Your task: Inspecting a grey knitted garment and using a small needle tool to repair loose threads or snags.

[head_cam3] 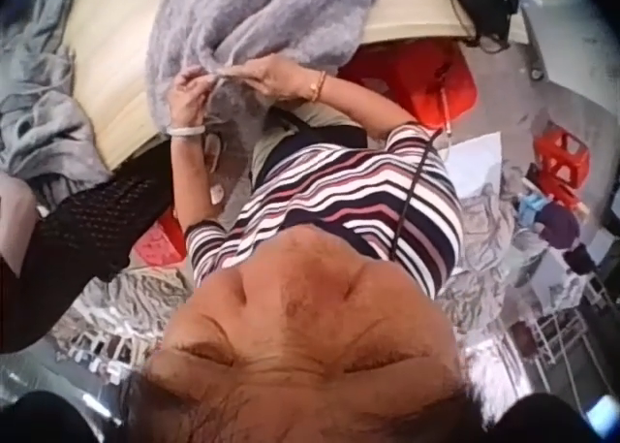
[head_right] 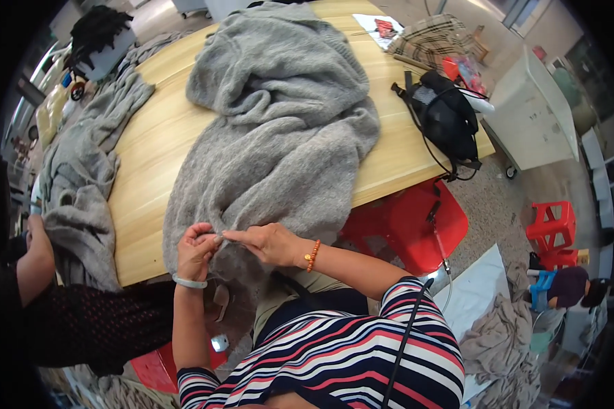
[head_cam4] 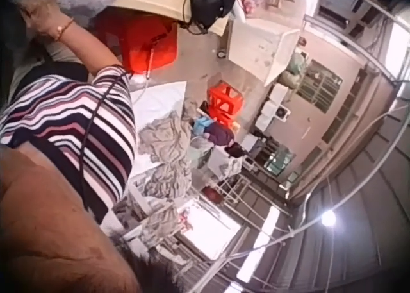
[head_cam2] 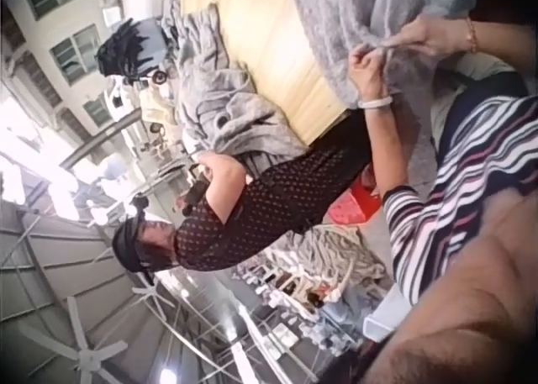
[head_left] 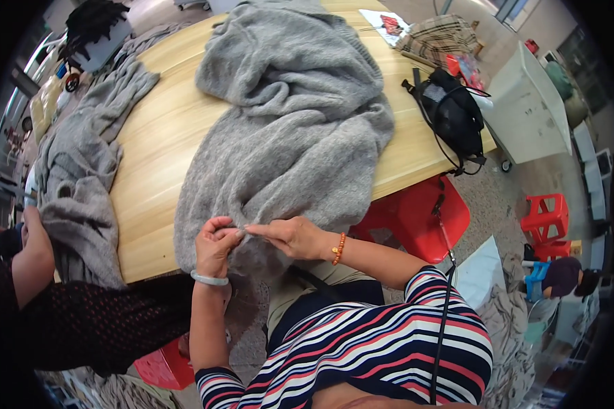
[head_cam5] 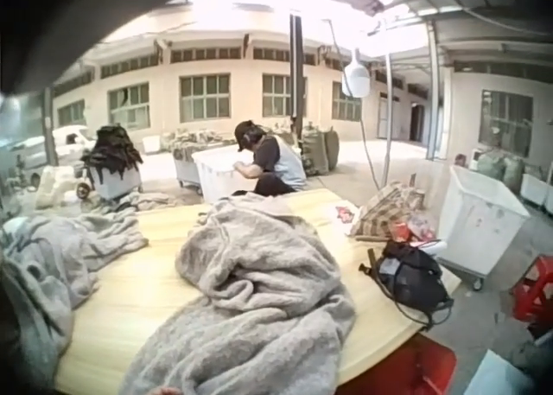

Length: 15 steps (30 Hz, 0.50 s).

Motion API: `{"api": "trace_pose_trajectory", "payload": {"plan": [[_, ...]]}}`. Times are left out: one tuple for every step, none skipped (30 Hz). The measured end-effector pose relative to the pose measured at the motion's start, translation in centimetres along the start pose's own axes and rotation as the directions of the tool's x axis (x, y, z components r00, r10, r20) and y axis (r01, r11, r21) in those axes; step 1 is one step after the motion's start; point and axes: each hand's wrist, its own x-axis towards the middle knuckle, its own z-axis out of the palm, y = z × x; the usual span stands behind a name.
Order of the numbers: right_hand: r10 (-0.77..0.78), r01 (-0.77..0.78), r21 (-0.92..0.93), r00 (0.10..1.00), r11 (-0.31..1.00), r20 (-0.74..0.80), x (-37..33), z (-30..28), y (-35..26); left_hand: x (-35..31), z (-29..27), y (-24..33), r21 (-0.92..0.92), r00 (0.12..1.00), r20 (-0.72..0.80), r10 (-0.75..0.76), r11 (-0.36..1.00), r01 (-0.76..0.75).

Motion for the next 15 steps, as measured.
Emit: {"api": "trace_pose_trajectory", "payload": {"plan": [[-0.006, 0.005, 0.022, 1.000, 1.000, 0.027, 0.0, 0.1, -0.1, -0.1, -0.2, 0.1, 0.047, 1.000, 0.011, 0.009, 0.999, -0.010], [-0.013, 0.010, 0.047, 0.998, 0.999, 0.056, 0.0, 0.2, -0.2, -0.1, -0.2, 0.3, 0.094, 1.000, 0.019, 0.017, 0.995, -0.019], [0.005, -0.009, 0.066, 0.998, 0.998, 0.064, 0.2, 0.0, 0.0, 0.3, 0.0, 0.5, 0.099, 1.000, 0.027, 0.014, 0.995, -0.017], [0.005, -0.010, 0.078, 0.997, 0.997, 0.071, 0.2, 0.0, 0.1, 0.4, -0.1, 0.6, 0.125, 0.999, 0.045, 0.027, 0.992, -0.032], [0.016, -0.023, 0.093, 0.997, 0.995, 0.077, 0.3, 0.0, 0.3, 0.4, -0.1, 0.8, 0.148, 0.998, 0.055, 0.039, 0.988, -0.047], [0.027, -0.036, 0.111, 0.996, 0.993, 0.088, 0.4, 0.1, 0.5, 0.6, 0.1, 0.9, 0.150, 0.998, 0.059, 0.037, 0.988, -0.046], [0.018, -0.025, 0.118, 0.998, 0.993, 0.059, 0.5, 0.0, 0.4, 0.8, 0.2, 1.0, 0.139, 0.997, 0.068, 0.019, 0.990, -0.028], [0.040, -0.050, 0.147, 0.997, 0.988, 0.073, 0.6, -0.1, 0.5, 0.9, 0.2, 1.1, 0.125, 0.997, 0.075, 0.004, 0.992, -0.013], [0.039, -0.050, 0.160, 0.997, 0.986, 0.066, 0.5, -0.2, 0.6, 0.9, 0.4, 1.3, 0.102, 0.997, 0.080, -0.023, 0.995, 0.015], [0.042, -0.051, 0.171, 0.997, 0.984, 0.058, 0.5, -0.5, 0.3, 1.0, 0.5, 1.3, 0.077, 0.995, 0.089, -0.049, 0.996, 0.043], [0.034, -0.050, 0.197, 0.996, 0.979, 0.085, 0.5, -0.6, 0.2, 1.0, 0.4, 1.2, 0.069, 0.997, 0.053, -0.059, 0.996, 0.055], [0.034, -0.045, 0.188, 0.997, 0.981, 0.062, 0.4, -0.5, 0.2, 1.0, 0.3, 1.1, 0.043, 0.996, 0.062, -0.065, 0.997, 0.062], [0.035, -0.042, 0.177, 0.999, 0.983, 0.039, 0.3, -0.4, 0.2, 1.1, 0.0, 0.8, 0.015, 0.995, 0.074, -0.069, 0.998, 0.068], [0.032, -0.044, 0.194, 0.998, 0.980, 0.062, 0.2, -0.6, 0.0, 1.2, -0.2, 0.7, 0.005, 0.996, 0.048, -0.078, 0.997, 0.078], [0.068, -0.078, 0.109, 0.994, 0.991, 0.090, 0.1, -0.7, -0.3, 1.2, -0.5, 0.6, -0.002, 0.995, 0.072, -0.074, 0.997, 0.075]]}}
